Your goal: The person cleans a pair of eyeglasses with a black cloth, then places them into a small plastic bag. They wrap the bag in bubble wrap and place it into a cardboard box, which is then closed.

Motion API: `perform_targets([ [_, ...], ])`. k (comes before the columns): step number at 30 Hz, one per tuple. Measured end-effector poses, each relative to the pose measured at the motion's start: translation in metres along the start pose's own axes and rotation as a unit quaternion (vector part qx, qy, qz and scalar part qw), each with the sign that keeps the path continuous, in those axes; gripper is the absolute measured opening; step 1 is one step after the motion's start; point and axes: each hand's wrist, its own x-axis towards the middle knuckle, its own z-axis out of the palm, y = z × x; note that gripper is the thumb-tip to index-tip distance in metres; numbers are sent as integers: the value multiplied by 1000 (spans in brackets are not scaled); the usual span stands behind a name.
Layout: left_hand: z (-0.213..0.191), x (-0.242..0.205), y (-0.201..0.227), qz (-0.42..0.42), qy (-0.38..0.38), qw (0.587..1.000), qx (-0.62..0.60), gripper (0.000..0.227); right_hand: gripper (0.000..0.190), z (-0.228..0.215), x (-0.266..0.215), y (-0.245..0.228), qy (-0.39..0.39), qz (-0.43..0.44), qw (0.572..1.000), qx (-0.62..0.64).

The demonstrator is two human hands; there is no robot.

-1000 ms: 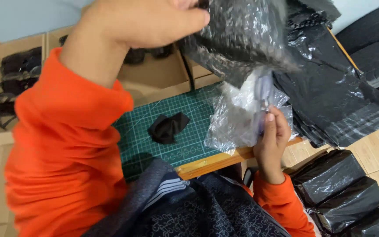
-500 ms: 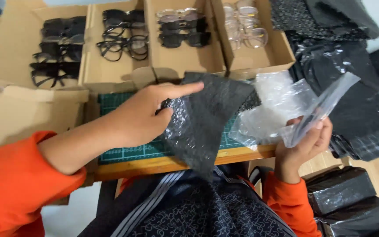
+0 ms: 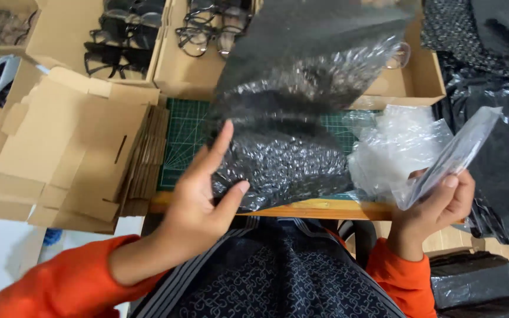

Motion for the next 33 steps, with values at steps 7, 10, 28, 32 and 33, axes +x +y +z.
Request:
perform_targets([
  [7, 20, -6, -60, -97, -107, 989, -26, 80, 33, 7, -3, -23, -53, -97, 994, 10],
  [10, 25, -3, -93, -170, -122, 978, 11, 83, 36, 16, -3, -30, -170, -200, 962, -73],
  [28, 3, -18, -121, 135, -95, 980, 115, 87, 15, 107, -27, -60, -524, -139, 836, -79],
  [32, 0, -18, -133, 183, -90, 945, 255, 51, 12, 97, -26, -40, -466, -209, 850, -131],
  [33, 0, -18, -135, 190, -84, 935, 287, 48, 8, 93, -27, -32, -451, -244, 847, -141],
])
